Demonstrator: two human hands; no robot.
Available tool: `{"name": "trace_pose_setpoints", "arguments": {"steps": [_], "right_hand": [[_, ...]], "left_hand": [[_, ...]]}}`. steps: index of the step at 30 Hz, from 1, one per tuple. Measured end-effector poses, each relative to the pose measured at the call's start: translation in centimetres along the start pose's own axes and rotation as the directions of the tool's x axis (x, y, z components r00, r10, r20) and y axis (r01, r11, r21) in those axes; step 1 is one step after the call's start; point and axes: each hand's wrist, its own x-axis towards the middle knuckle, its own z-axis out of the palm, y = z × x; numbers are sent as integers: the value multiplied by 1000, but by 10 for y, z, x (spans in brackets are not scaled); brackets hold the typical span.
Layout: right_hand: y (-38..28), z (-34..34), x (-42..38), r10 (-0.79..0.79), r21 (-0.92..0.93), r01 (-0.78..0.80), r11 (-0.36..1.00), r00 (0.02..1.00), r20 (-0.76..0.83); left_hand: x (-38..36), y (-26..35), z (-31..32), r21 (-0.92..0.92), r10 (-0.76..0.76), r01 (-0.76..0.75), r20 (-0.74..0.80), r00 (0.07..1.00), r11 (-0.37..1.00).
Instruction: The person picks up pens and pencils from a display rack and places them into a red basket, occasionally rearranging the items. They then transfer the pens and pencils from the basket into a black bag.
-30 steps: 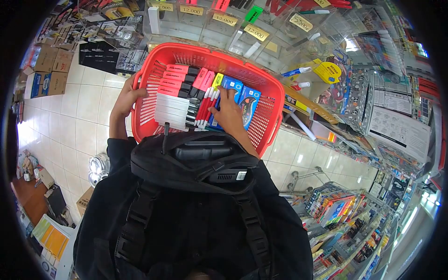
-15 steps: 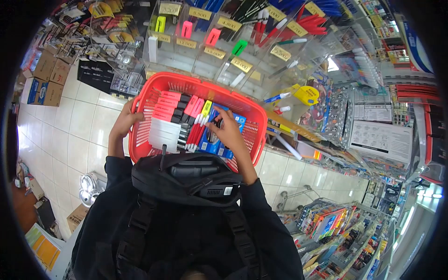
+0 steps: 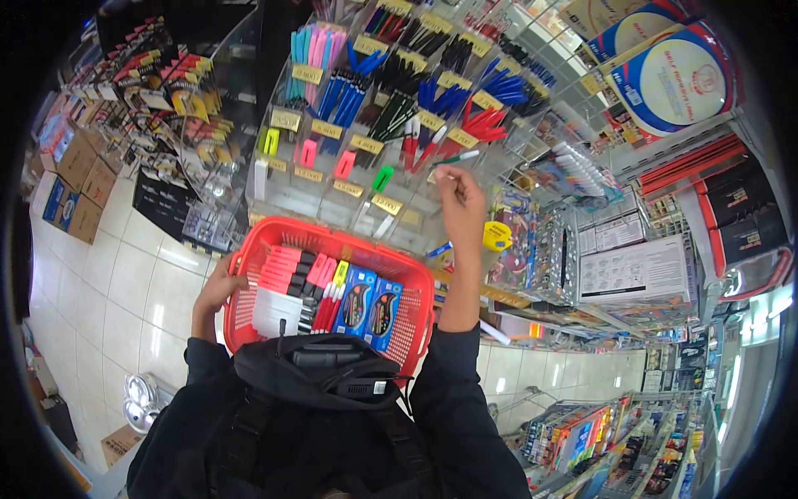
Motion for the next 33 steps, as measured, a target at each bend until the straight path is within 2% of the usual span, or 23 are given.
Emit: {"name": "trace_pose_setpoints", "arguments": {"steps": [2,3,7,10,13,16,19,22,24,26,29,32,33], "right_hand": [[-11,8,21,-61,-88,56,995,997,-53],[-16,15,30,-150,-149,143,978,988,-34],[-31,34,53,-71,-613,73,787,997,27],[-36,41,58,-20,-670,69,739,997,80],[-19,45,62,-116,-705,96,703,993,20],[-13,42,60,-120,-634,62,771,992,-49],[-11,28,56,-140,-433,55,900,976,-168],[-17,10,45,-239,-116,212,970,917,-318],[-28,-7,32,-134,134,195,972,920,-368],[-40,-16,15,-9,379,172,909,919,-394],[-59,-25,-14,166,675,128,727,921,-353],[-52,-33,-43,169,792,7,610,976,-138],[-43,-35,-51,112,819,-19,574,992,-55]], "left_hand": [[0,1,0,-6,7,-7,19,1000,1000],[0,1,0,-11,1,0,33,999,1000],[-3,12,2,-43,-43,46,68,997,998],[-3,7,1,-39,-32,34,59,998,999],[0,-1,0,-17,-3,4,50,999,1000],[-2,5,2,-52,-4,7,49,999,999],[0,2,0,-33,-23,25,59,998,999],[-3,7,2,-68,-32,36,57,998,997],[2,-1,0,-28,-3,5,80,997,1000],[0,1,2,-40,-12,14,54,998,999],[0,4,4,-44,-5,9,79,997,999],[-2,7,4,-31,-51,54,92,994,998],[-1,9,3,-12,-44,46,101,994,999]]}}
